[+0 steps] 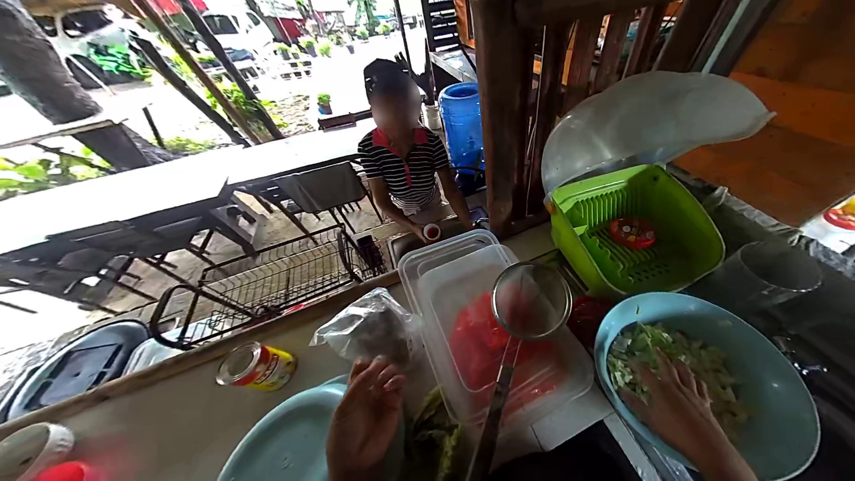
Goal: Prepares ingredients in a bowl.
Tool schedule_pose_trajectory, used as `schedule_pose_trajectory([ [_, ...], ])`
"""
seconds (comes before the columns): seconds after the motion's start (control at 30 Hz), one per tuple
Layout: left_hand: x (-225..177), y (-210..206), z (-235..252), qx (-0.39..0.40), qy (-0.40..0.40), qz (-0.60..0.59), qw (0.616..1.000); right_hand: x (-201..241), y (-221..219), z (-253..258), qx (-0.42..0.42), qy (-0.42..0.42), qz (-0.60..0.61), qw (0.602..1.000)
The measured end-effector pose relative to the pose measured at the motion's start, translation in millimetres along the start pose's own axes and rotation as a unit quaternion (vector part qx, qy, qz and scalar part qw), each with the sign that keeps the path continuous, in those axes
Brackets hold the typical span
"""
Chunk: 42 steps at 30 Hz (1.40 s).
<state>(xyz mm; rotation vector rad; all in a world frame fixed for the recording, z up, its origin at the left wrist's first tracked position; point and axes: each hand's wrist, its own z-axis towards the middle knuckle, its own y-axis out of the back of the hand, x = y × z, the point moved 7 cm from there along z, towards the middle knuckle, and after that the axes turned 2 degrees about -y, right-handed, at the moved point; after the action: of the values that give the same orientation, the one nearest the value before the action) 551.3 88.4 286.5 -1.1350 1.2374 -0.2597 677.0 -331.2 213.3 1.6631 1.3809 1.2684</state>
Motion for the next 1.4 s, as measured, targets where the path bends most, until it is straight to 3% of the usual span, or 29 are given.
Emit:
schedule_pose_trajectory([
  [0.17, -6.8, -51.8, 6.7, 0.097, -0.041, 0.016, 0.994, 4.2, 5.9, 1.9, -0.017, 0.032, 0.009, 0.999],
  [0.27, 11.2, -63.2, 17.8, 0.123, -0.004, 0.021, 0.992, 3.4, 6.0, 3.5, -0.006, 0.027, 0.008, 1.000],
  [0.5, 72.0, -68.0, 24.9, 0.054, 0.137, 0.006, 0.989, -4.2, 10.7, 8.7, 0.017, 0.003, -0.008, 1.000],
  [0.93, 7.2, -64.9, 80.6, -0.074, 0.012, 0.107, 0.991, 11.2, 11.0, 15.9, 0.033, 0.028, -0.022, 0.999],
  [1.17, 33.9, -42.3, 64.3, -0.093, 0.056, 0.094, 0.990, 10.3, 4.4, 20.3, 0.048, 0.028, -0.021, 0.998],
  [1.4, 60.3, -37.2, 45.8, -0.034, 0.118, 0.033, 0.992, 22.9, 8.7, 19.9, 0.039, 0.052, -0.006, 0.998],
])
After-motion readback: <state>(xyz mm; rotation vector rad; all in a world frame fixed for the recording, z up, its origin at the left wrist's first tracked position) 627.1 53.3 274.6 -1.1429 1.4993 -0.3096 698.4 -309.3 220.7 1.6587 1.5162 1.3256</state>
